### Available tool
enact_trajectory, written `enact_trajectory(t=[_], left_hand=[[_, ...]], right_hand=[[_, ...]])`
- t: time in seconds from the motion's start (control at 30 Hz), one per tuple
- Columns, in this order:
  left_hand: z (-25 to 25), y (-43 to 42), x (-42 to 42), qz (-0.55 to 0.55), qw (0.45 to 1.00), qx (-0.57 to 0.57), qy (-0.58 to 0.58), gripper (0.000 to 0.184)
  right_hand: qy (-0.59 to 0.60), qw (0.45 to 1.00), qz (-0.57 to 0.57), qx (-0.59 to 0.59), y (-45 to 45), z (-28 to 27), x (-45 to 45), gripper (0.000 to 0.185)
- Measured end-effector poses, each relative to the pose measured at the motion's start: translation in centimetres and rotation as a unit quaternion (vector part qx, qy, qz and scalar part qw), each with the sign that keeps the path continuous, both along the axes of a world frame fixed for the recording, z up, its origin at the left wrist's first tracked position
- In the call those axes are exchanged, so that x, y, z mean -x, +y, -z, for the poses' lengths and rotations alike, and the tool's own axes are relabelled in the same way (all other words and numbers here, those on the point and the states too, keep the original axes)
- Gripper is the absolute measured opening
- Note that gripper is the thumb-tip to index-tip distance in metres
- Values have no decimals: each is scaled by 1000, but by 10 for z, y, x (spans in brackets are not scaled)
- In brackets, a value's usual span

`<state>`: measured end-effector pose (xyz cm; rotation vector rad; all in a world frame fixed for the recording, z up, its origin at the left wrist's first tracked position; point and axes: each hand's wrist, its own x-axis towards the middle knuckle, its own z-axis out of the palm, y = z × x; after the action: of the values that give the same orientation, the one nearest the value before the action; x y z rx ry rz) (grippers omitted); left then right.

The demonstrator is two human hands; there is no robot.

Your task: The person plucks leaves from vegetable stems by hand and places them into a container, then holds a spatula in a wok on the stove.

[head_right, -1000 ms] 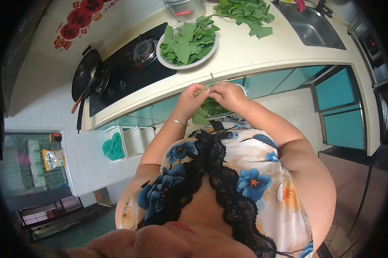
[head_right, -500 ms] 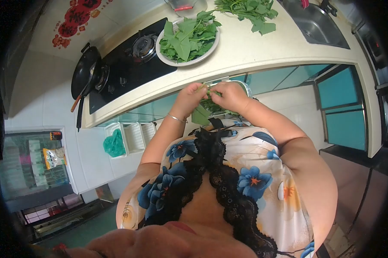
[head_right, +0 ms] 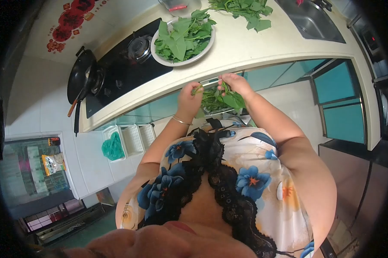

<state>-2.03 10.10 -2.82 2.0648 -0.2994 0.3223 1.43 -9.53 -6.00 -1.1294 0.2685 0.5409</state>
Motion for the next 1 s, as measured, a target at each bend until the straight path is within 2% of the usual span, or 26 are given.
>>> enact_trajectory(t=[0.13, 0.2, 0.23, 0.3, 0.43, 0.5, 0.63, 0.73, 0.8, 0.83, 0.9, 0.93, 1.0], left_hand=[[16, 8, -9, 31, 997, -73, -14, 21], [17, 5, -11, 39, 988, -86, 119, 26], [16, 3, -12, 39, 988, -87, 118, 26], [13, -2, -14, 38, 982, -27, 186, 29], [12, -15, -17, 54, 985, 32, 163, 28], [14, -17, -21, 114, 965, 41, 234, 26], [24, -15, -23, 103, 954, 108, 261, 22], [25, -11, -23, 86, 946, 126, 286, 19], [19, -9, -20, 73, 930, 172, 315, 15], [19, -7, -20, 72, 930, 172, 316, 15], [19, -3, -23, 88, 894, 237, 370, 13], [22, -2, -24, 86, 894, 237, 370, 13], [25, -1, -24, 96, 890, 263, 361, 13]], right_hand=[[-15, 1000, 9, -22, -8, 3, 3, 23], [6, 997, 13, -78, -10, 6, 3, 24], [6, 997, 14, -78, -10, 6, 3, 24], [12, 999, -4, -44, -8, 2, 4, 27], [-10, 998, -52, -18, 4, -8, 9, 29], [-35, 997, -56, -35, 13, -4, 8, 29], [-18, 995, -48, -89, 15, -6, 6, 30], [4, 999, -24, -23, 11, -1, 2, 32], [-65, 990, -49, 115, 8, 5, -2, 36], [-64, 990, -50, 114, 6, 18, -4, 36], [-175, 938, -47, 295, 7, 36, -9, 39], [-176, 938, -49, 294, 7, 36, -11, 39], [-169, 903, -66, 389, 5, 32, -13, 38]])
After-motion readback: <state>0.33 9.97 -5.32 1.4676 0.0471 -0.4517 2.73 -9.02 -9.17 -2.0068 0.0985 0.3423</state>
